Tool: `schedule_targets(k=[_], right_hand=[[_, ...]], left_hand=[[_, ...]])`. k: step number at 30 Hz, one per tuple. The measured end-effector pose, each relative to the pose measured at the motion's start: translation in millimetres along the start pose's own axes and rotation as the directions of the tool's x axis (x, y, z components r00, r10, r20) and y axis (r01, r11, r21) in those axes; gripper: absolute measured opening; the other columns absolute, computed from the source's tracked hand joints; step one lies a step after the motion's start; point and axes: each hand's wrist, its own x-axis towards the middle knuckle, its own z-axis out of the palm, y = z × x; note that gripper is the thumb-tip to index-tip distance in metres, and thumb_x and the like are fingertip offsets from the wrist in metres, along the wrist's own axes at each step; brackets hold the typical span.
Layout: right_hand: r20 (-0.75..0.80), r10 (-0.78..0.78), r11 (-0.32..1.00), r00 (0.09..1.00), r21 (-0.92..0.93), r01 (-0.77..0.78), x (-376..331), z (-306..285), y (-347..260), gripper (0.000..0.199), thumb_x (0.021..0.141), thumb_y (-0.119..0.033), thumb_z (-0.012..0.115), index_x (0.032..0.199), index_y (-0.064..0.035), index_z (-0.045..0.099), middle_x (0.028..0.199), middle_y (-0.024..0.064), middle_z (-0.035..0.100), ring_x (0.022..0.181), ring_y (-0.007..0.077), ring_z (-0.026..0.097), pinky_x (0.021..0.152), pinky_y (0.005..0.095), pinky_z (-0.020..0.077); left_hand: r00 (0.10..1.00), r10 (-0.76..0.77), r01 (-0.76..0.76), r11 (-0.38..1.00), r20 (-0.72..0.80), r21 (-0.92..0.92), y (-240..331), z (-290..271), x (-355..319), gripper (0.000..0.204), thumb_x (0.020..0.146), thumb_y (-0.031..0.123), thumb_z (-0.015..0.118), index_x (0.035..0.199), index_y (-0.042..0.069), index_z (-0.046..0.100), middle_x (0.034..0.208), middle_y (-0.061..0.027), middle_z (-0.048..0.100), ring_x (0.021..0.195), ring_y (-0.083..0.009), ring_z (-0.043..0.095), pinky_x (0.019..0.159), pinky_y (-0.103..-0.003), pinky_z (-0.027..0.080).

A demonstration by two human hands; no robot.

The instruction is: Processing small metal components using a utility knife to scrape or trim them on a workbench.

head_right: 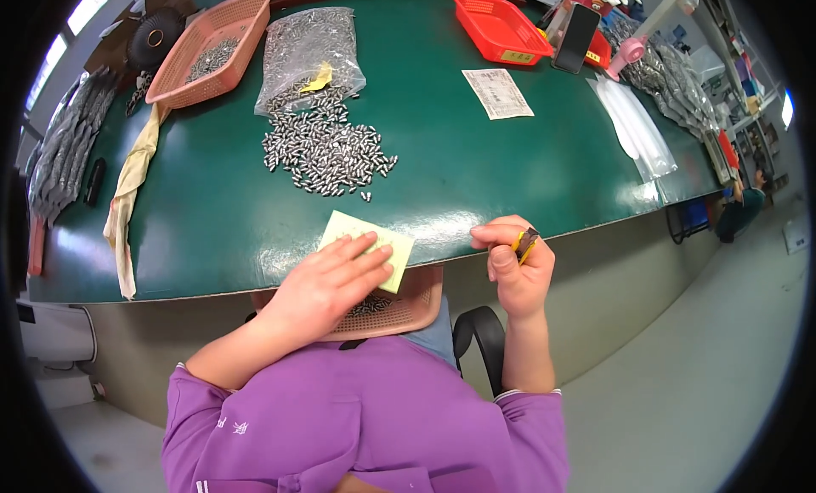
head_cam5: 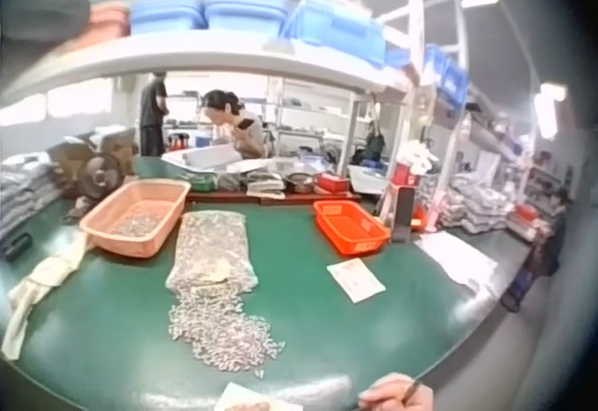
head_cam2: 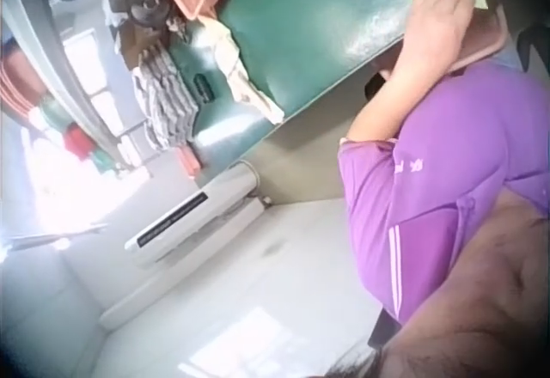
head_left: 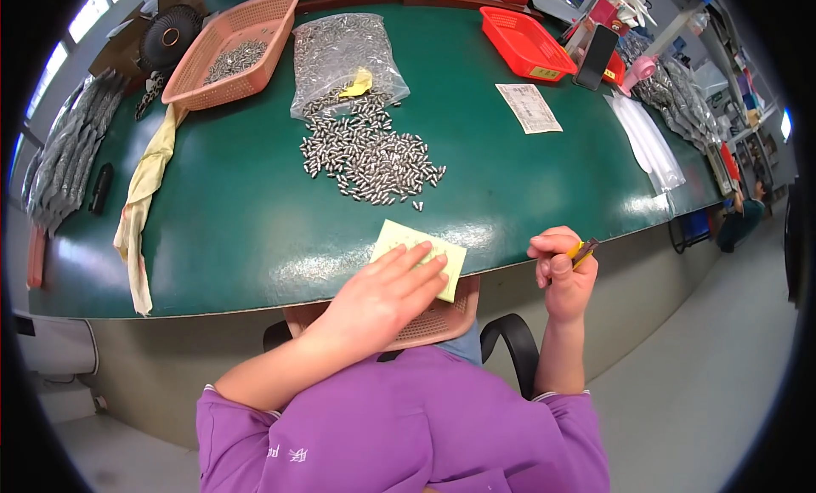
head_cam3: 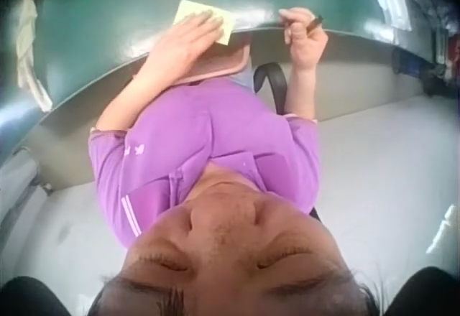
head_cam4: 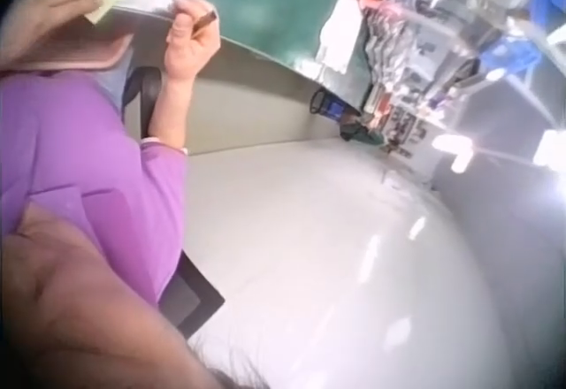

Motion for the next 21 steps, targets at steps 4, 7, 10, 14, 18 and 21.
schedule_targets(k=[4,7,10,14,18,21], right_hand=[[-0.062,0.0,1.0,0.998,-0.017,-0.001,-11.7,-14.4,-0.5,0.044,0.1,-0.037,0.066,0.108,0.0054,0.071,0.098,0.0147,0.063,0.058,0.0059,0.051,0.05,0.019,0.04],[-0.093,0.016,0.999,0.996,-0.038,-0.02,-17.4,-24.7,-1.1,0.045,0.101,-0.038,0.066,0.108,0.0052,0.071,0.099,0.0145,0.063,0.059,0.0061,0.051,0.05,0.0189,0.0397],[-0.094,0.032,0.999,0.995,-0.033,-0.035,-16.1,-22.7,-0.6,0.044,0.1,-0.038,0.066,0.108,0.0049,0.071,0.099,0.0144,0.063,0.059,0.006,0.05,0.05,0.019,0.0398],[-0.044,0.012,1.0,0.999,0.002,-0.012,-8.7,-10.1,-3.3,0.044,0.1,-0.039,0.066,0.108,0.0048,0.072,0.098,0.0141,0.063,0.058,0.0058,0.05,0.05,0.0194,0.04],[0.016,0.003,1.0,1.0,0.017,-0.004,-0.3,5.2,-3.7,0.045,0.1,-0.039,0.066,0.107,0.0048,0.072,0.096,0.0136,0.064,0.058,0.0058,0.05,0.05,0.0194,0.0397],[0.015,-0.024,0.999,1.0,-0.041,0.025,-4.3,0.8,-6.3,0.045,0.1,-0.04,0.066,0.107,0.0046,0.072,0.095,0.0135,0.064,0.057,0.0058,0.049,0.05,0.0196,0.0392]], left_hand=[[0.867,-0.449,0.487,0.854,-0.215,0.182,-30.3,-30.9,-30.1,0.033,0.081,-0.001,0.058,0.113,-0.001,0.065,0.117,-0.0188,0.07,0.104,-0.0395,0.068,0.09,-0.047,0.056],[0.432,-0.723,0.902,0.355,-0.54,0.247,-67.6,-81.4,-120.0,0.032,0.094,0.001,0.055,0.123,0.009,0.067,0.11,-0.0194,0.072,0.097,-0.0357,0.07,0.086,-0.044,0.054],[0.294,-0.624,0.936,0.34,-0.724,0.087,-59.8,-115.3,-157.5,0.032,0.102,0.002,0.05,0.131,0.004,0.064,0.125,-0.0143,0.07,0.114,-0.0294,0.068,0.099,-0.036,0.051],[0.73,-0.264,0.484,0.851,-0.631,0.203,-25.1,-63.7,-92.2,0.031,0.097,-0.002,0.053,0.125,-0.002,0.066,0.133,-0.0186,0.066,0.126,-0.0355,0.062,0.107,-0.044,0.048],[0.999,-0.031,0.034,0.993,-0.033,0.112,2.9,-20.0,-39.2,0.034,0.088,0.009,0.06,0.12,0.004,0.066,0.13,-0.0108,0.068,0.125,-0.0267,0.063,0.108,-0.043,0.05],[0.905,-0.421,0.417,0.855,-0.055,0.308,-16.9,-40.3,-42.6,0.029,0.085,0.004,0.059,0.112,0.005,0.067,0.124,-0.0141,0.068,0.107,-0.0327,0.069,0.089,-0.041,0.057]])
